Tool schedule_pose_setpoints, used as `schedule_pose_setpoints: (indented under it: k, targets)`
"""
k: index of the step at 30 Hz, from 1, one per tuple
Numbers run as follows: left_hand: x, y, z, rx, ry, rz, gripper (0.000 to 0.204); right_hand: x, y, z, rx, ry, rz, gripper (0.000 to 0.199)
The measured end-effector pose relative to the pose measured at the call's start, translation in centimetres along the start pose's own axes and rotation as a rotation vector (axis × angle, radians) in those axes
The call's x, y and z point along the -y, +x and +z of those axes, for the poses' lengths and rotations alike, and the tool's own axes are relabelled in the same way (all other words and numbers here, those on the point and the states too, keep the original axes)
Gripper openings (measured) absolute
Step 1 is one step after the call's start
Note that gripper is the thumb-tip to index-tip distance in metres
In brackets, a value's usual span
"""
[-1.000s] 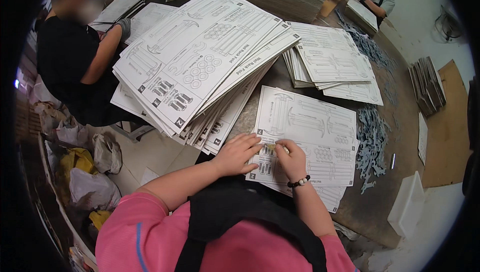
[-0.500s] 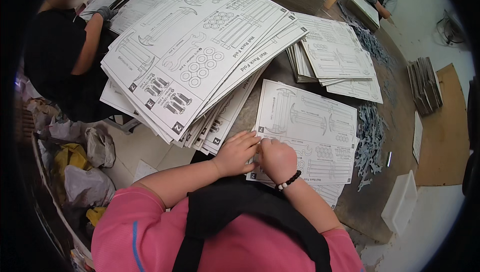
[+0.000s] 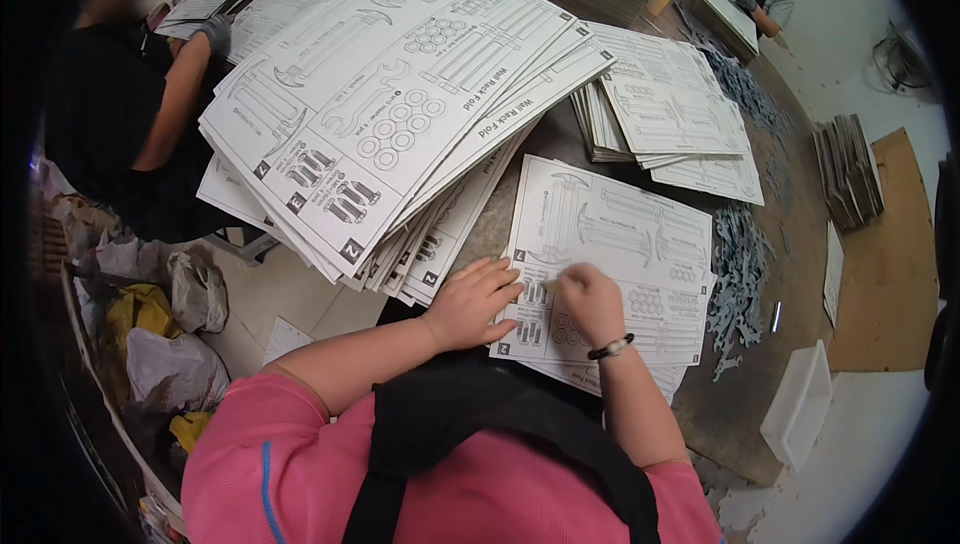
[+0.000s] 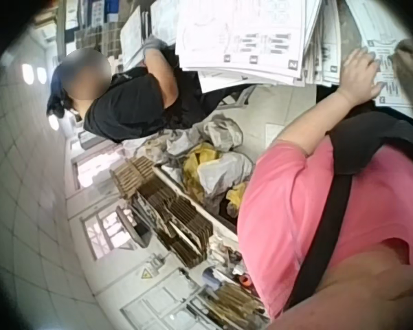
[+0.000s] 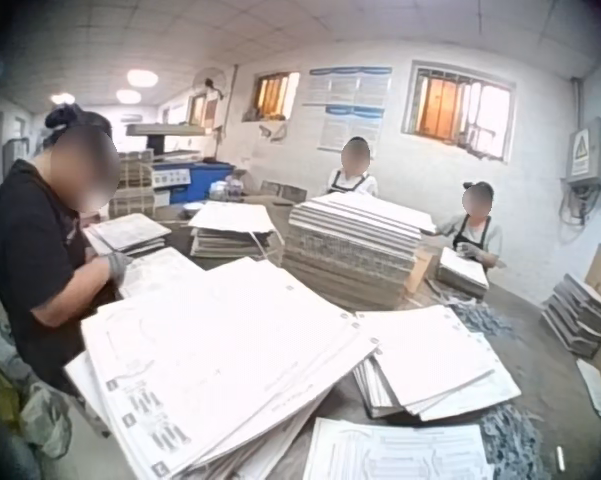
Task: The person repeatedly marks printed paper sheets with a small tool, then stacks them. They occasionally lift and reposition stacks of paper and cardboard on the table.
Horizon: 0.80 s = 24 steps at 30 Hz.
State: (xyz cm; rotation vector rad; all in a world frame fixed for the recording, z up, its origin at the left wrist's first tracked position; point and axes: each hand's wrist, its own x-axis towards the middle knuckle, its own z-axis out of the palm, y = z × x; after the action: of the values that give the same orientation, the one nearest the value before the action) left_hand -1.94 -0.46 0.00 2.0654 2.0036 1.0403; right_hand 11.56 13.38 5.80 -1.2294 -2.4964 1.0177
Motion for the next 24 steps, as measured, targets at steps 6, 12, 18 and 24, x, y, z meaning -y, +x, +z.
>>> schedule_pose_setpoints:
  k: [6,12,18,24]
  targets:
    - [-0.1,0.0,-0.2,-0.013,0.017,-0.009,0.045,1.1,-1.3,1.3,0.0,-0.299,-0.247,0.013]
    - [-0.2,-0.1,-0.2,0.005,0.013,-0.016,0.046,-1.7,-3.0,1.1,0.054,0.326,0.138,0.019]
    - [-0.2,0.0,-0.1,0.025,0.011,-0.023,0.045,-1.3,-2.2,1.3,0.074,0.336,0.286,0.019]
    - [-0.5,0.0,-0.3,-0.011,0.016,-0.025,0.046,1.7,-3.3,1.7,0.05,-0.251,-0.184,0.018]
